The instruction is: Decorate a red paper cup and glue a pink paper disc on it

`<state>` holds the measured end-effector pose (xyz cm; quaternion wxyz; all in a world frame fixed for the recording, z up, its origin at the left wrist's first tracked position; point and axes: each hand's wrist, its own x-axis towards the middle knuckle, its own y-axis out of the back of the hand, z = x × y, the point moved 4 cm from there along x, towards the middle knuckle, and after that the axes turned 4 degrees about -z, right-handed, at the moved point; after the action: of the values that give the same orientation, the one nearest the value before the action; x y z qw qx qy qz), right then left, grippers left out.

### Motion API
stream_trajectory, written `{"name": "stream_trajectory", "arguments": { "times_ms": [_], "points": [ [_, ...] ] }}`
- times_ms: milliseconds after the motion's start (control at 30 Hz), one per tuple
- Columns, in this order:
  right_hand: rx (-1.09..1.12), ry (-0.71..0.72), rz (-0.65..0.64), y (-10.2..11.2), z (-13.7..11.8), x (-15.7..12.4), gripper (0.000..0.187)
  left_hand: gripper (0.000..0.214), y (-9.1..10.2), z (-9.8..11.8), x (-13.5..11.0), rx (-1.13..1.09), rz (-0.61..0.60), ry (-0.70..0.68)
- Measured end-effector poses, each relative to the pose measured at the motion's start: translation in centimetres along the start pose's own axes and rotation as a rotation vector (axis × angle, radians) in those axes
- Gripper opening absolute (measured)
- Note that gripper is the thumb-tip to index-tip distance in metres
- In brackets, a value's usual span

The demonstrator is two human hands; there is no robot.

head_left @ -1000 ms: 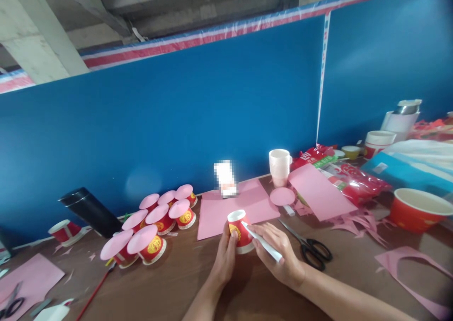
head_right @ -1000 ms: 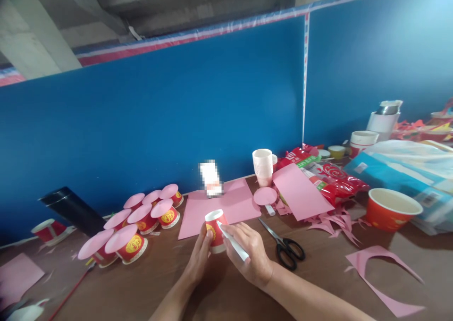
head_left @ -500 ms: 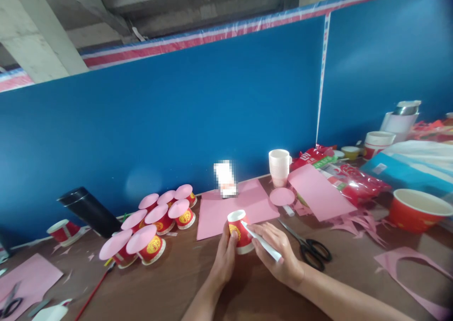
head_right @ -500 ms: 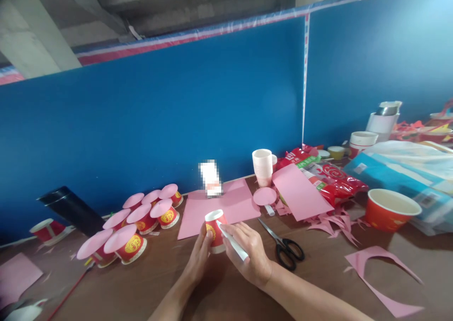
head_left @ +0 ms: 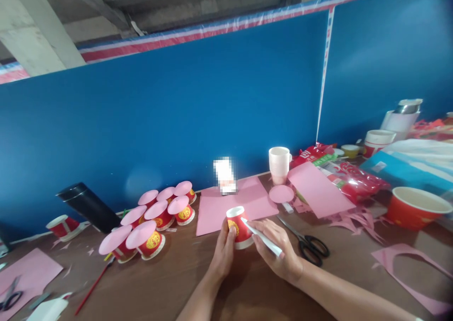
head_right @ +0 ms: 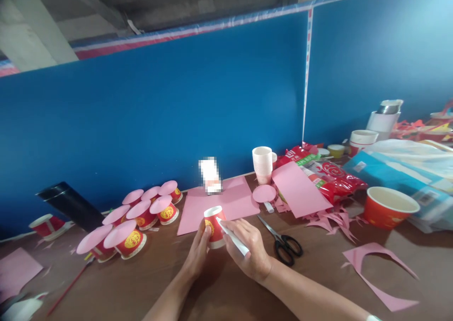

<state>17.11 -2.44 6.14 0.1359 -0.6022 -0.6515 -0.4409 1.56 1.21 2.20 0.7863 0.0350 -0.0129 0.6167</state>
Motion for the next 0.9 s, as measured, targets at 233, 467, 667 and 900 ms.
{"name": "stream_trajectory", "arguments": {
  "times_ms": [233, 467, 667, 900],
  "points": [
    [0.013, 0.006, 0.015, 0.1, -0.1, 0.2, 0.032, 0.047, -0.3, 1.1, -0.1, 0.042, -0.012, -0.070],
    [0.009, -0.003, 0.007, -0.1, 0.0, 0.2, 0.031, 0.045, -0.6, 1.6, -0.1, 0.045, -0.043, -0.105],
    [0.003, 0.012, 0.016, -0.1, 0.0, 0.2, 0.032, 0.045, -0.5, 1.4, -0.2, 0.072, -0.036, -0.086],
    [-0.003, -0.009, 0.000, -0.3, 0.2, 0.0, 0.031, 0.045, -0.5, 1.5, -0.2, 0.072, -0.041, -0.073]
  ]
}}
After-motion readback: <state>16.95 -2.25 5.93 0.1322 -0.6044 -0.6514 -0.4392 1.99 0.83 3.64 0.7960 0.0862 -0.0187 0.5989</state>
